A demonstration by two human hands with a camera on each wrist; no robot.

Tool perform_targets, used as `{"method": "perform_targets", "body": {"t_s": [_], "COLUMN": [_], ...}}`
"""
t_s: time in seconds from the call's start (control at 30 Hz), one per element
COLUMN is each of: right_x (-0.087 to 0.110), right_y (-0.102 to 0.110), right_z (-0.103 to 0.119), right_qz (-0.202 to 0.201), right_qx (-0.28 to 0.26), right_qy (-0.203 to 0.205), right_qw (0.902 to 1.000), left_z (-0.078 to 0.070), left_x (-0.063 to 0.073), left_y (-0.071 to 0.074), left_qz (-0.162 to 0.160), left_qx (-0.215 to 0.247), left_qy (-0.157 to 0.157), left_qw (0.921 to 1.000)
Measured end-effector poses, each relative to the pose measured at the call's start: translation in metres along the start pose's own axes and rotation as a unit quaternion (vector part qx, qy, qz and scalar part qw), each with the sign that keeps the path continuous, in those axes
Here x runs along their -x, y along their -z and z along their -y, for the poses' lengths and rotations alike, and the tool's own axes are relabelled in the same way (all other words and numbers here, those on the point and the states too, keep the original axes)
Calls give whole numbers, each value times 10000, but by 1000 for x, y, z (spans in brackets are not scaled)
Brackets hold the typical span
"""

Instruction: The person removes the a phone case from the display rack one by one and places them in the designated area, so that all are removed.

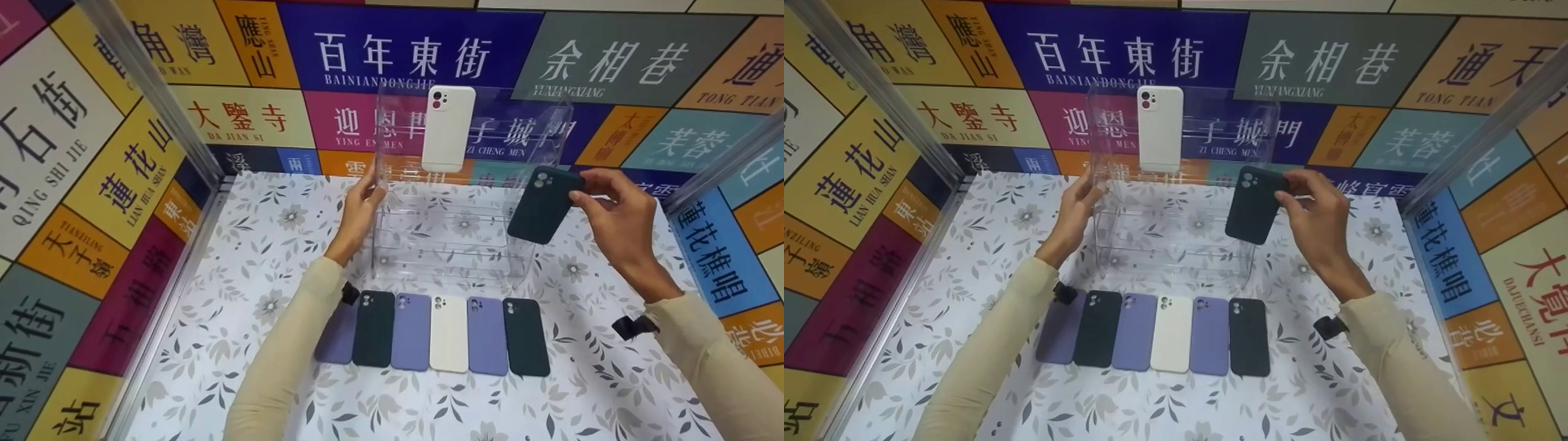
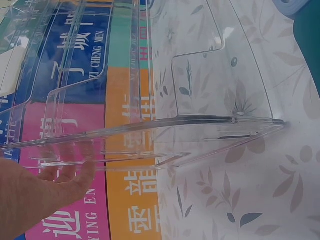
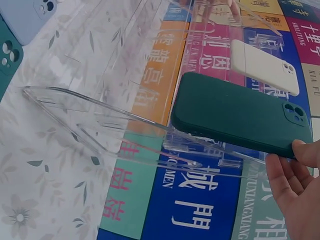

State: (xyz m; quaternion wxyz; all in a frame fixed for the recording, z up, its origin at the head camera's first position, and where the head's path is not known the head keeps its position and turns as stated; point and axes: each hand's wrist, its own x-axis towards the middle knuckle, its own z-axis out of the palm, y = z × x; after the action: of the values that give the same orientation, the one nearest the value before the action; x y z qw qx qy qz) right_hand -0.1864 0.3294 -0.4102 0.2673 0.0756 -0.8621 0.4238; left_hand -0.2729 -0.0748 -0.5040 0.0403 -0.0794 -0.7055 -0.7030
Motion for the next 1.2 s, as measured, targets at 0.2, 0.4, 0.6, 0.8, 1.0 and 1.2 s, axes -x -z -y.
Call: {"method": "perform_targets", "body": {"t_s": [0.2,0.4,0.6,0.8,1.0,1.2], "right_x": [8,21,36,49,64,78], "right_y": [4,1,3,7,10,14], "right_z": [-7,-21,-31,-40,-52,-63], "right_qz": [122,274,448,571,603,571], "right_qx": [-55,-84,-23,4,79,-32], "right_qy": [-45,-52,-184,-269,-368,-424], "right_qw": [9999,9996,9988,9980,9975,9975], "left_z": [0,0,0,0,1,1], "left_x": [-1,-1,-1,0,0,-1], "left_y": [-1,-1,-1,-1,-1,-1], "left_qz": [39,66,19,-4,1,62], "left_qx": [-42,-112,-92,-49,-84,-102], "left_qy": [5,-9,-49,2,40,7], "left_qw": [10000,9999,9999,10000,10000,9999]}}
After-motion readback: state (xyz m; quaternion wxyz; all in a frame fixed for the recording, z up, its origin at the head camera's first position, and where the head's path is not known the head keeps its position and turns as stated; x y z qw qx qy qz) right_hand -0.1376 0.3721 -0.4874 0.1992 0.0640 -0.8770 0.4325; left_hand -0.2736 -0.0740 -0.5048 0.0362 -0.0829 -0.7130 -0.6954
